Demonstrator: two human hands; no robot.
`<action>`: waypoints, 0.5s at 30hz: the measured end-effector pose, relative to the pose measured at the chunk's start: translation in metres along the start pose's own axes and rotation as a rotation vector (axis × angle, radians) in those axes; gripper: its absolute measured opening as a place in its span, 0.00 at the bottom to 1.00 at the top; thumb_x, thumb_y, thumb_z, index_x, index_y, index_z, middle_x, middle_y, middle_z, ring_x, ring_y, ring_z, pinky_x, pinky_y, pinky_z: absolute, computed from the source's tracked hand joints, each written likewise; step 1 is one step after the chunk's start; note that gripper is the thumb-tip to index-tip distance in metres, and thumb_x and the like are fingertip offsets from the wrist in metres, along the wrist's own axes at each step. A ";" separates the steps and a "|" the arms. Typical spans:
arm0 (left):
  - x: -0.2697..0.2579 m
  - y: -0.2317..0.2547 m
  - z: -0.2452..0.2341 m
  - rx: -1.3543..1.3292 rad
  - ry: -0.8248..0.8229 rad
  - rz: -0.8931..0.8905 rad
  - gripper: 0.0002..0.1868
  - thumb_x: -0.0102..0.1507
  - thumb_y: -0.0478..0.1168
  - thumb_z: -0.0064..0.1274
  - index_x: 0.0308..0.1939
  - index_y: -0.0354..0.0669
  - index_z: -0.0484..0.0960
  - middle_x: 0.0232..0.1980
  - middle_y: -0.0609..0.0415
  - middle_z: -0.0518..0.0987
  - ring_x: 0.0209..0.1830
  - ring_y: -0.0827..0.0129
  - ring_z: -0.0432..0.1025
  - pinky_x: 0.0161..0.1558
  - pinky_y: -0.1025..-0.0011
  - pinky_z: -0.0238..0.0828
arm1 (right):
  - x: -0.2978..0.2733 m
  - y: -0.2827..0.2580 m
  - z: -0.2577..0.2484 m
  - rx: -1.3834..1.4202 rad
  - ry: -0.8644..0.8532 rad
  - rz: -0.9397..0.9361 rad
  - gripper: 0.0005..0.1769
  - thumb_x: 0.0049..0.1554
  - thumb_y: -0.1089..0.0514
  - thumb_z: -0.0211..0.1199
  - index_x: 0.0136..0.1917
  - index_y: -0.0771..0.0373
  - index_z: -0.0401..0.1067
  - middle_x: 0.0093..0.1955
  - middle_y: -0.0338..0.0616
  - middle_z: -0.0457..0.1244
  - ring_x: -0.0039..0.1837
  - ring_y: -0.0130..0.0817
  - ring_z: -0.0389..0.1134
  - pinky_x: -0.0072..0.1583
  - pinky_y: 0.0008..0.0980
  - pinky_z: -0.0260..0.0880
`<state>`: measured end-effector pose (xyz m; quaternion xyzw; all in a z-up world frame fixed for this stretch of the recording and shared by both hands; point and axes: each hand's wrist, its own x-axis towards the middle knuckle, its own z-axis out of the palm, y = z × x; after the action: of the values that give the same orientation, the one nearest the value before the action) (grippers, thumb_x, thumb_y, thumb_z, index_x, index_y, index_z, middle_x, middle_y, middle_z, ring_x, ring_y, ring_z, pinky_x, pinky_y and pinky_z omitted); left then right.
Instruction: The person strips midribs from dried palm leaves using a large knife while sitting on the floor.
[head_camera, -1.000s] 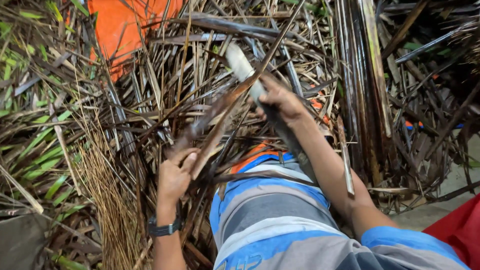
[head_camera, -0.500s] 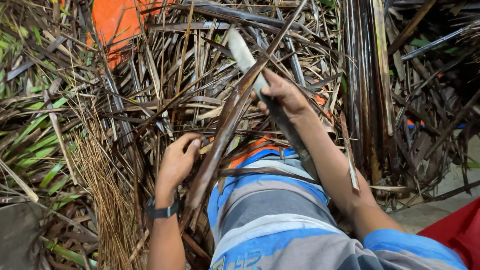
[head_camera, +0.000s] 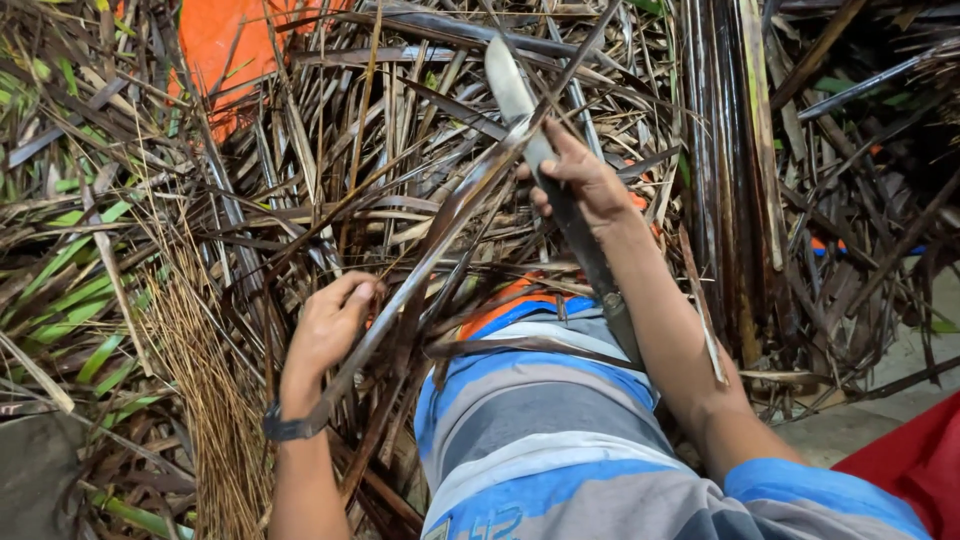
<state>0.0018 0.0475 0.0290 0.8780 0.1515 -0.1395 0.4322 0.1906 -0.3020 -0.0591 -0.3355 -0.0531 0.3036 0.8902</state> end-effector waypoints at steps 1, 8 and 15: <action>-0.002 -0.006 -0.002 0.004 -0.002 0.002 0.13 0.70 0.44 0.46 0.47 0.58 0.88 0.39 0.45 0.86 0.46 0.50 0.80 0.55 0.54 0.72 | 0.001 -0.003 0.000 0.003 0.002 -0.004 0.37 0.59 0.70 0.55 0.77 0.41 0.58 0.49 0.65 0.68 0.37 0.54 0.74 0.35 0.43 0.79; -0.022 -0.039 -0.036 0.144 -0.075 -0.223 0.17 0.74 0.46 0.39 0.59 0.50 0.82 0.34 0.57 0.75 0.26 0.73 0.63 0.31 0.75 0.63 | -0.016 -0.042 0.058 -0.026 0.141 -0.039 0.48 0.57 0.73 0.55 0.84 0.49 0.43 0.51 0.62 0.65 0.33 0.35 0.68 0.37 0.27 0.75; -0.065 -0.037 -0.082 0.224 0.179 -0.456 0.19 0.74 0.47 0.37 0.63 0.47 0.77 0.67 0.48 0.74 0.65 0.53 0.68 0.62 0.46 0.68 | -0.018 -0.068 0.069 -0.144 0.228 -0.178 0.44 0.60 0.74 0.52 0.84 0.46 0.47 0.53 0.61 0.66 0.35 0.33 0.69 0.38 0.25 0.75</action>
<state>-0.0621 0.1255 0.0753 0.8724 0.3667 -0.1708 0.2745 0.1901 -0.3134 0.0393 -0.4249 -0.0028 0.1788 0.8874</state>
